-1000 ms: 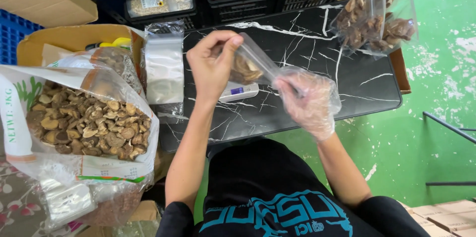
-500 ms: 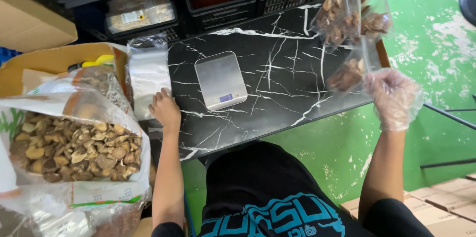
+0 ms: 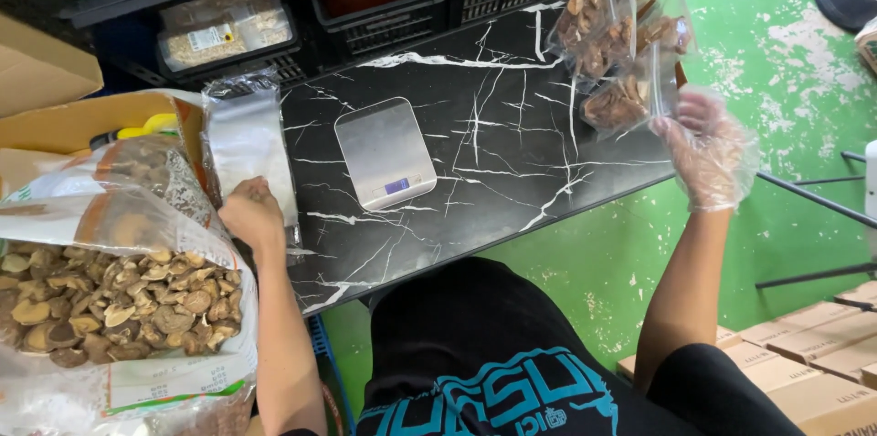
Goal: The person fills small plastic bags with dried mushrooms from a large bulk bag, weighs each small bag on a digital scale, and seals the bags by hand.
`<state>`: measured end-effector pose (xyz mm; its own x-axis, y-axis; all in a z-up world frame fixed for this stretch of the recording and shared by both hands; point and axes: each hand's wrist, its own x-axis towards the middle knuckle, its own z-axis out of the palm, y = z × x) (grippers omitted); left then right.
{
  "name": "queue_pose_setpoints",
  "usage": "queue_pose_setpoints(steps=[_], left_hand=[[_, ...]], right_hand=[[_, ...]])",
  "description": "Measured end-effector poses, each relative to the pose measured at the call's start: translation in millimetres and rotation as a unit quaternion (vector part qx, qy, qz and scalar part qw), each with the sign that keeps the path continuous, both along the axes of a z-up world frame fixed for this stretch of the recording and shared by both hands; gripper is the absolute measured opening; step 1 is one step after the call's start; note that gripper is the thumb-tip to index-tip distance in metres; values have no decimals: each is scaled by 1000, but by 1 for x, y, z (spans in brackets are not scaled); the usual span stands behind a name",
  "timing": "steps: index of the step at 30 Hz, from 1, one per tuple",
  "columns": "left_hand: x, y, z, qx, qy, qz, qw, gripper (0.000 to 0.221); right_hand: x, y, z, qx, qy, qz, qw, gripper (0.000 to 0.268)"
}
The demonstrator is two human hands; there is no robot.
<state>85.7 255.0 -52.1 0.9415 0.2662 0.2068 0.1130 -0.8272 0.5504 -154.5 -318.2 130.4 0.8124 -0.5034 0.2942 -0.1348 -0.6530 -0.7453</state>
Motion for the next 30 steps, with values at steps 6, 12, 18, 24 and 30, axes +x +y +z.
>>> queue_pose_setpoints(steps=[6,12,18,24,30], left_hand=[[-4,16,1,-7,179,-12,984,18],[-27,-30,87,-31,-37,-28,998,12],[-74,-94,238,-360,110,-303,875,10],[-73,-78,238,-429,119,-323,835,13],[-89,-75,200,-520,84,-187,829,58]], right_hand=[[3,13,37,-329,-65,-91,938,51],[35,116,102,-236,-143,75,958,29],[104,167,44,212,10,330,920,98],[132,217,38,498,73,386,773,104],[135,215,20,434,32,226,871,31]])
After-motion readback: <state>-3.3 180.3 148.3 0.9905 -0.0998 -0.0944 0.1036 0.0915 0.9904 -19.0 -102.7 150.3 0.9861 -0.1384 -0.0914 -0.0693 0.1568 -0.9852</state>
